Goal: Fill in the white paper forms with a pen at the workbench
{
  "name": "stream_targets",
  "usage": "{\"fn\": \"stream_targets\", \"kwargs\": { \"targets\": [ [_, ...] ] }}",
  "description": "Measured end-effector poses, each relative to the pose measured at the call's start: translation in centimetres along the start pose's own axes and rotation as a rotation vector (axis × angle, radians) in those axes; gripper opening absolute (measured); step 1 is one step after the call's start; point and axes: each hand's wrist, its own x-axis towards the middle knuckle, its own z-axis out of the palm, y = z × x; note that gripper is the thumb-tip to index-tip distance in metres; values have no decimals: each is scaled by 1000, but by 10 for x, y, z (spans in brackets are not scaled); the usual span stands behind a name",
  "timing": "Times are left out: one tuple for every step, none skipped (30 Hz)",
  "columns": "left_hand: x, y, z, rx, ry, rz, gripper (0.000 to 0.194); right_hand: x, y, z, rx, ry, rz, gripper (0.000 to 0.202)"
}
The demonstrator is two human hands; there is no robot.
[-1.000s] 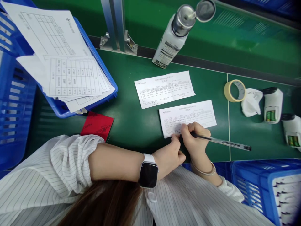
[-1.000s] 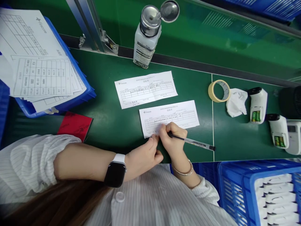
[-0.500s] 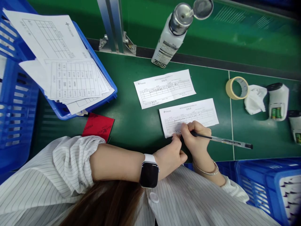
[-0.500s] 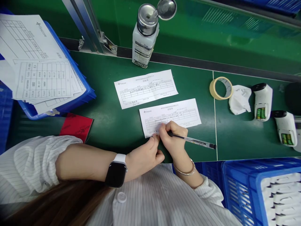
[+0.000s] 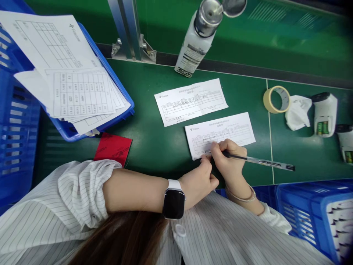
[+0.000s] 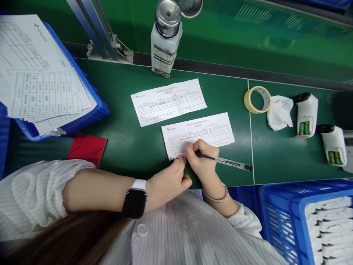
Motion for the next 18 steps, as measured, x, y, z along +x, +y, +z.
{"fn": "stream_targets", "kwargs": {
  "targets": [
    [0, 0, 0, 1, 1, 1, 22, 0, 1, 0, 3, -4, -5, 35],
    [0, 0, 0, 0, 6, 2, 22, 0, 1, 0, 6, -7, -10, 36],
    [0, 0, 0, -1, 12, 1, 22, 0, 2, 0, 7, -9, -13, 37],
    [0, 0, 0, -4, 17, 0, 22, 0, 2, 0, 9, -8, -15, 38],
    [0, 0, 0, -6, 17, -1, 22, 0, 2, 0, 11, -6, -15, 38],
    [0, 0, 0, -6, 15, 1, 22, 0, 3, 0, 12, -4, -16, 37],
    [0, 0, 1, -7, 10, 4, 23, 0, 3, 0, 11, -2, -16, 37],
    [0, 1, 1, -6, 5, 7, 23, 0, 3, 0, 8, -1, -17, 37],
    [0, 1, 1, -5, 0, 10, 23, 0, 2, 0, 4, -1, -17, 37],
    [0, 1, 1, -2, -2, 13, 23, 0, 2, 0, 0, 1, -15, 37],
    [0, 1, 1, 1, -4, 15, 22, 0, 2, 0, -2, 4, -11, 37],
    [0, 1, 1, 4, -4, 15, 22, 0, 2, 0, -1, 10, -7, 36],
    [0, 1, 1, 7, -3, 15, 22, 0, 2, 0, 4, 14, -3, 36],
    [0, 0, 0, 7, -1, 15, 21, 0, 1, 0, 10, 14, -1, 36],
    [0, 0, 0, 6, -2, 13, 21, 0, 1, 1, 13, 12, -2, 36],
    [0, 0, 0, 4, -2, 11, 21, 0, 1, 1, 13, 7, -5, 36],
    [0, 0, 0, 3, -1, 9, 21, 0, 1, 0, 11, 3, -8, 36],
    [0, -1, 0, 2, 0, 8, 21, 0, 0, 0, 9, 0, -10, 36]
  ]
}}
